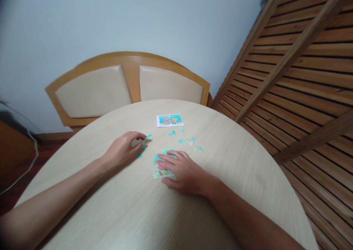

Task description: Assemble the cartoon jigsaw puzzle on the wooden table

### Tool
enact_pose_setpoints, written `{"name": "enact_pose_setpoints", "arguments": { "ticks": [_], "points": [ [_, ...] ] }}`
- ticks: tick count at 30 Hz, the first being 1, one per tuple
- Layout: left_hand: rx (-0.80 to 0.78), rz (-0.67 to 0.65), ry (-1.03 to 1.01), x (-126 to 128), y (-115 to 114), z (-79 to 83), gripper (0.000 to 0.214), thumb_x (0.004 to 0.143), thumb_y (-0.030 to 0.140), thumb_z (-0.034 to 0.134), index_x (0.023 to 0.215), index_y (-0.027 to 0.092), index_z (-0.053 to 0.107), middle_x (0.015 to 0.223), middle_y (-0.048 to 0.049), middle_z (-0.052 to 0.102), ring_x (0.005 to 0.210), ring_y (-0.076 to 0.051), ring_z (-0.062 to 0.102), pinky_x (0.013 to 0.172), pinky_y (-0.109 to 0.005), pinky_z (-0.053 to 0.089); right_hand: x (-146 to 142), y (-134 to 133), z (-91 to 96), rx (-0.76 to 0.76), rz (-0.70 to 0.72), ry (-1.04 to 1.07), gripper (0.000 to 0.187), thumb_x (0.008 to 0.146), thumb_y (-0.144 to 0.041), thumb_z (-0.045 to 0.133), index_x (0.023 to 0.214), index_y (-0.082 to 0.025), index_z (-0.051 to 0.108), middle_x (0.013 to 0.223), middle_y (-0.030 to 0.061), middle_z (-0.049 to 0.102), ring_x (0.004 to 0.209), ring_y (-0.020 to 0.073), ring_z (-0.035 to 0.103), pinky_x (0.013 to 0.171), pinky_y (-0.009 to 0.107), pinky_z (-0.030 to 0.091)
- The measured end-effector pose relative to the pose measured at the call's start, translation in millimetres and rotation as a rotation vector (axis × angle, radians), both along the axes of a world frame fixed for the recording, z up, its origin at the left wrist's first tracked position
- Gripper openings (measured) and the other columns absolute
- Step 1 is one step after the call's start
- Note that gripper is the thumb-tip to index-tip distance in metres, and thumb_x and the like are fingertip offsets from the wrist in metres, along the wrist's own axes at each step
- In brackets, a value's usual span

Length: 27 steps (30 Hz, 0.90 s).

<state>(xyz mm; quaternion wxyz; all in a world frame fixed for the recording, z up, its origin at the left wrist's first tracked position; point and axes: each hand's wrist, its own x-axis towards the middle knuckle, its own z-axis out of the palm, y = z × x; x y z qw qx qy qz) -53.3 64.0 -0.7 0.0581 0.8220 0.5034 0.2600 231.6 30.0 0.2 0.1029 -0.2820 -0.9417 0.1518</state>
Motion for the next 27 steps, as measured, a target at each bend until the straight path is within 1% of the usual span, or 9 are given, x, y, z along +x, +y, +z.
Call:
{"name": "enact_pose_setpoints", "arguments": {
  "ticks": [1, 4, 8, 11, 15, 19, 27],
  "points": [
    [0.008, 0.022, 0.015, -5.3, 2.2, 1.0, 0.02, 0.091, 0.027, 0.059, 0.109, 0.021, 0.065, 0.107, -0.0083, 0.07, 0.1, -0.026, 0.064, 0.087, -0.038, 0.05, 0.3, 0.0, -0.1, -0.003, 0.009, -0.003, 0.05, 0.094, -0.04, 0.058, 0.142, -0.025, 0.056, 0.154, 0.0065, 0.047, 0.143, 0.0313, 0.036, 0.116, 0.053, 0.03],
    [-0.005, 0.027, 0.034, -13.7, 7.3, -0.7, 0.021, 0.091, 0.029, 0.059, 0.11, 0.02, 0.066, 0.112, -0.009, 0.069, 0.104, -0.027, 0.062, 0.091, -0.041, 0.049, 0.6, 0.2, 0.2, -0.015, 0.024, -0.016, 0.051, 0.096, -0.041, 0.054, 0.145, -0.025, 0.053, 0.154, 0.0062, 0.047, 0.146, 0.032, 0.033, 0.115, 0.054, 0.029],
    [0.006, 0.002, 0.041, -11.3, 12.4, -11.0, 0.023, 0.095, 0.029, 0.055, 0.114, 0.02, 0.065, 0.115, -0.0094, 0.069, 0.107, -0.026, 0.062, 0.095, -0.041, 0.048, -0.2, 0.2, 1.9, -0.014, 0.025, -0.046, 0.051, 0.097, -0.042, 0.053, 0.144, -0.024, 0.053, 0.155, 0.0053, 0.046, 0.146, 0.032, 0.032, 0.116, 0.053, 0.029],
    [-0.004, 0.037, 0.053, -8.6, 16.5, -17.4, 0.022, 0.095, 0.03, 0.055, 0.111, 0.02, 0.066, 0.109, -0.0093, 0.07, 0.103, -0.026, 0.062, 0.092, -0.041, 0.049, -0.7, 0.2, 2.8, -0.012, 0.022, -0.066, 0.051, 0.097, -0.042, 0.053, 0.144, -0.022, 0.054, 0.156, 0.0054, 0.045, 0.146, 0.0319, 0.032, 0.116, 0.053, 0.028],
    [-0.022, 0.08, 0.024, -7.1, 20.3, -18.7, 0.02, 0.093, 0.031, 0.059, 0.107, 0.019, 0.067, 0.101, -0.009, 0.071, 0.096, -0.027, 0.062, 0.086, -0.041, 0.049, -0.5, 0.8, 2.6, -0.021, 0.022, -0.065, 0.052, 0.096, -0.042, 0.054, 0.144, -0.022, 0.053, 0.156, 0.0058, 0.045, 0.146, 0.0318, 0.033, 0.116, 0.054, 0.028],
    [-0.044, 0.075, -0.038, -5.8, 22.6, -18.5, 0.018, 0.091, 0.029, 0.063, 0.105, 0.019, 0.067, 0.1, -0.0089, 0.072, 0.093, -0.027, 0.062, 0.084, -0.04, 0.049, -0.5, 1.3, 2.7, -0.025, 0.022, -0.051, 0.053, 0.096, -0.041, 0.055, 0.144, -0.022, 0.053, 0.155, 0.0061, 0.046, 0.146, 0.0314, 0.033, 0.117, 0.054, 0.028],
    [-0.097, 0.023, -0.147, -6.3, 27.8, -23.3, 0.019, 0.089, 0.023, 0.063, 0.107, 0.018, 0.065, 0.101, -0.0067, 0.073, 0.092, -0.023, 0.067, 0.083, -0.035, 0.051, -1.0, 1.5, 2.1, -0.032, 0.018, -0.073, 0.054, 0.096, -0.044, 0.054, 0.145, -0.021, 0.052, 0.156, 0.0053, 0.044, 0.146, 0.0321, 0.033, 0.117, 0.053, 0.027]
  ]
}}
